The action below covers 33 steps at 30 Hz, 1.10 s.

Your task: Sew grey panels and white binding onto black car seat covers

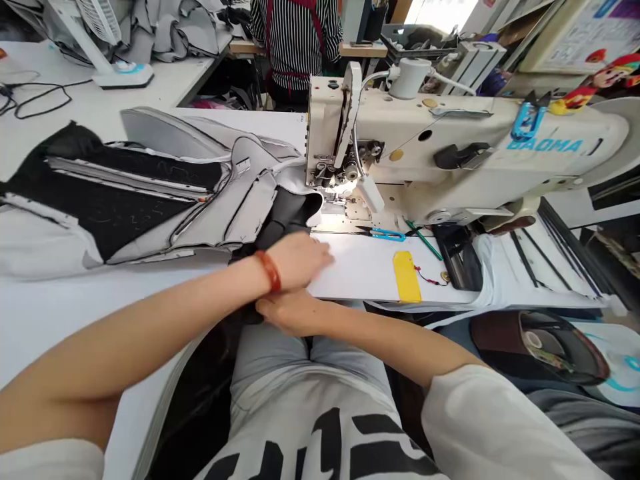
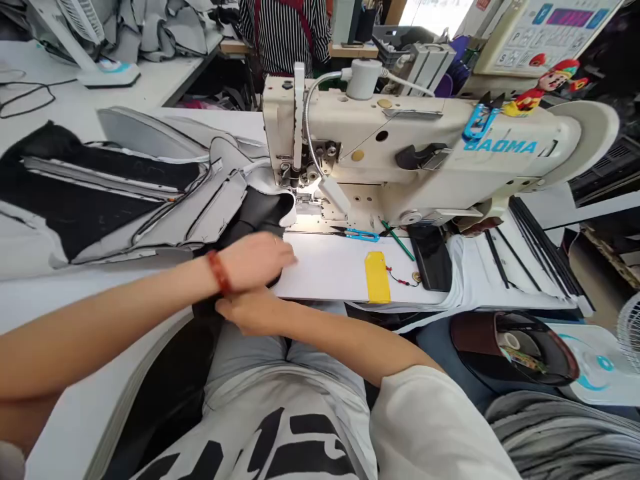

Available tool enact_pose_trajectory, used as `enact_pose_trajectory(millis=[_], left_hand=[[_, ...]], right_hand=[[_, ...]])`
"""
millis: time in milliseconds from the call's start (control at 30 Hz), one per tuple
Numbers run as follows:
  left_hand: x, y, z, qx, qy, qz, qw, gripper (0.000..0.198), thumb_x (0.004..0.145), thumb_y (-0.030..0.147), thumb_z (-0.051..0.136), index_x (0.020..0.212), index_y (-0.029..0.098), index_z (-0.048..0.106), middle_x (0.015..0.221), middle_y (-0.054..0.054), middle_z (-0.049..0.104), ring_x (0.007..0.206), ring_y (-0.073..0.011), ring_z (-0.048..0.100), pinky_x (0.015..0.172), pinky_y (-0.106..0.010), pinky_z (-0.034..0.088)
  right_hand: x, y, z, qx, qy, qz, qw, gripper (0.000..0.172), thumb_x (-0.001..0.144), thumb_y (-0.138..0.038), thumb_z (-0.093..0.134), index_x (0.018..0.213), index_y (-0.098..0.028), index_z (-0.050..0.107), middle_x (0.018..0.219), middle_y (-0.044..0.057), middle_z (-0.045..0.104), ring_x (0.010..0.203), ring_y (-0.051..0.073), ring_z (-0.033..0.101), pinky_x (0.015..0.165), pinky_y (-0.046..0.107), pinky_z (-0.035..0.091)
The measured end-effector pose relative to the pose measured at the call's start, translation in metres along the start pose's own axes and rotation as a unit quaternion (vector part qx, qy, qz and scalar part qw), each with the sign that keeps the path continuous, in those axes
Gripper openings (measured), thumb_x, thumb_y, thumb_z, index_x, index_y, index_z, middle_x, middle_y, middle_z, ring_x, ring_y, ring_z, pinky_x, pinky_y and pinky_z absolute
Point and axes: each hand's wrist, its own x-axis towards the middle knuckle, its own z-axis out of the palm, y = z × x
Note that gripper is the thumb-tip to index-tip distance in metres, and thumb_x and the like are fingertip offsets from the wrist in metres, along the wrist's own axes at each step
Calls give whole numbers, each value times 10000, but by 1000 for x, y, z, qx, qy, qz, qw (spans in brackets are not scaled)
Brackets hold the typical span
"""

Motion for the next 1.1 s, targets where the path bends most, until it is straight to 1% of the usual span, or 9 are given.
enact_pose_trajectory(millis=[100, 233, 433, 600, 700, 833, 967, 1033, 1100], left_hand=[[35, -39, 19, 96, -28, -92, 991, 279, 821, 21, 471, 830, 120, 731, 892, -155, 713, 891, -212, 656, 943, -383, 396], [25, -61, 18, 168, -48, -71, 982, 330, 868, 49, 418, 873, 104, 744, 941, -167, 703, 957, -236, 649, 994, -403, 389], [-10, -61, 30, 179, -46, -95, 978, 446, 874, 55, 333, 1132, 51, 696, 1376, -224, 569, 1357, -292, 462, 1152, -455, 299], [-22, -80, 53, 101, -6, -112, 988, 551, 921, 75, 206, 1343, 34, 559, 1499, -222, 452, 1456, -261, 356, 1192, -480, 273], [-18, -91, 51, 72, 12, -129, 989, 542, 937, 107, 214, 1378, 64, 527, 1500, -215, 455, 1456, -259, 357, 1190, -500, 265], [-5, -111, 36, 69, 8, -184, 981, 528, 942, 86, 229, 1403, 110, 487, 1501, -138, 480, 1458, -219, 344, 1201, -477, 232], [32, -99, 16, 126, -30, -248, 960, 413, 940, 45, 277, 1157, -18, 622, 1249, -252, 635, 1258, -311, 546, 1033, -517, 387], [56, -77, 14, 123, -28, -198, 972, 373, 941, 61, 308, 1033, 29, 668, 1056, -224, 691, 1086, -307, 625, 903, -473, 451], [76, -61, 23, 93, 4, -81, 992, 371, 967, 98, 311, 1093, 100, 660, 1068, -161, 694, 1065, -258, 626, 893, -406, 470]], right_hand=[[-22, 32, -22, 54, -16, -90, 994, 280, 880, -78, 489, 1088, -162, 656, 1113, 84, 718, 1094, 144, 623, 920, 267, 495], [-29, 99, -37, -15, 49, -50, 997, 563, 848, -4, 433, 1402, -94, 481, 1518, 186, 442, 1444, 219, 355, 1151, 448, 353], [24, 124, -20, -113, 24, -27, 993, 396, 992, -100, 361, 1329, -44, 562, 1392, 227, 566, 1345, 259, 496, 1083, 451, 430], [11, 128, -26, -76, -40, -111, 990, 604, 894, -244, 626, 1435, -36, 458, 1535, 244, 383, 1429, 301, 390, 1143, 456, 369], [19, 123, -25, -105, 1, -78, 991, 391, 990, -178, 452, 1332, -16, 546, 1392, 250, 554, 1279, 266, 548, 982, 426, 489], [31, 116, -22, -129, 33, -25, 991, 337, 994, -65, 347, 995, -86, 683, 957, 146, 729, 890, 200, 652, 697, 323, 494], [-1, 126, -20, -94, 81, -69, 990, 304, 998, -95, 386, 979, -121, 688, 883, 87, 732, 824, 167, 633, 705, 288, 488], [-18, 133, -15, -80, 134, -90, 984, 333, 1009, -103, 363, 1000, -123, 695, 937, 87, 744, 888, 160, 647, 765, 276, 504], [-27, 137, -10, -79, 180, -96, 976, 377, 1020, -114, 335, 974, -137, 708, 944, 79, 753, 910, 161, 659, 783, 275, 517]])
